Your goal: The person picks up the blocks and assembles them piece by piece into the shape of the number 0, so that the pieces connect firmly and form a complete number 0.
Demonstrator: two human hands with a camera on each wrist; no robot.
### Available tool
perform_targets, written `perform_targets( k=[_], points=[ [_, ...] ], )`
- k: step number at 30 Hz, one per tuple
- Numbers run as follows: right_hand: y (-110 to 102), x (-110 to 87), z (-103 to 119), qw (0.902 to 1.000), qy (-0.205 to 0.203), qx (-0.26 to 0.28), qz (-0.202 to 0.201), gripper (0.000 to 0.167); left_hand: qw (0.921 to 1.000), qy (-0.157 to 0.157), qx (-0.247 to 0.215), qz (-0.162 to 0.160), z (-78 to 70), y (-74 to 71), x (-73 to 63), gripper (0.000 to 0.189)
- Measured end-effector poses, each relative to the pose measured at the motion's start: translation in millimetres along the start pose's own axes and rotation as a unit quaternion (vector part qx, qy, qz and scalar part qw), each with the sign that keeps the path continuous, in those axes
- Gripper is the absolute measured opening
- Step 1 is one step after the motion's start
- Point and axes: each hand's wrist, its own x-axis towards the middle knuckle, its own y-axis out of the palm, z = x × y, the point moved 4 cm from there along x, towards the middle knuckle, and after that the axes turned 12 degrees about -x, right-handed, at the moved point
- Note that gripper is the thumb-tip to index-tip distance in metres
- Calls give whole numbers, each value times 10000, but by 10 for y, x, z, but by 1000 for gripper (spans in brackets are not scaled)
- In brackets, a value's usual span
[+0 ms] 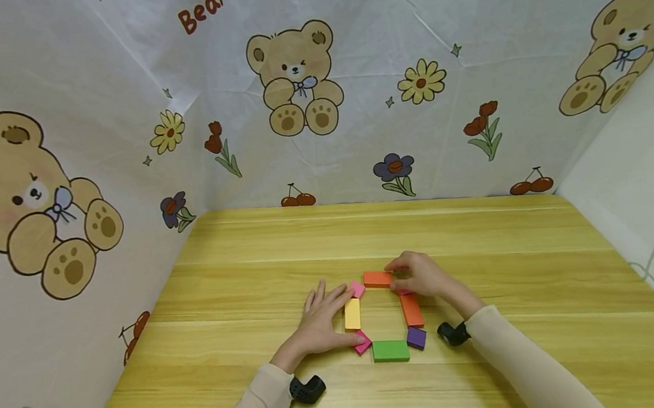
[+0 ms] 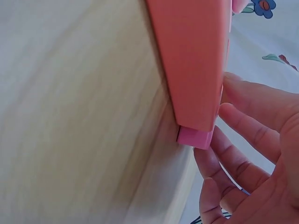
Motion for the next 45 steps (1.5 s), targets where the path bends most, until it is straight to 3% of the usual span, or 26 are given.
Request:
perform_targets(
  k=[13, 27, 45],
  points=[
    [-53, -36, -21, 9995, -145, 50, -276, 31, 10000, -7, 54, 16, 1, 2, 5, 94],
    [-72, -190, -204, 9986, 335, 402, 74, 24, 10000, -20, 48, 2, 15, -6, 3, 94],
    [-71, -201, -186, 9990, -9, 454, -17, 16, 10000, -63, 46, 23, 12, 8, -2, 95]
  ],
)
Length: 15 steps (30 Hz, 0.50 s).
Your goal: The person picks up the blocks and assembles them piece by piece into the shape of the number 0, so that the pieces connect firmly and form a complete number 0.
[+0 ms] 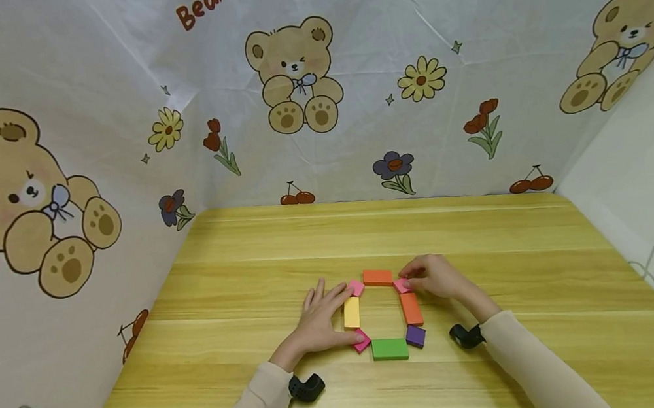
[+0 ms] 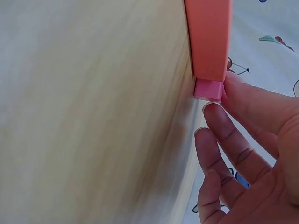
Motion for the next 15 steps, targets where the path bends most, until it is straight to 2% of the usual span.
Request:
perform_targets(
  k=[15],
  points=[
    [-13, -107, -36, 9995, 119, 281, -118, 26, 10000, -14, -50, -5, -8, 3, -5, 95]
  ],
)
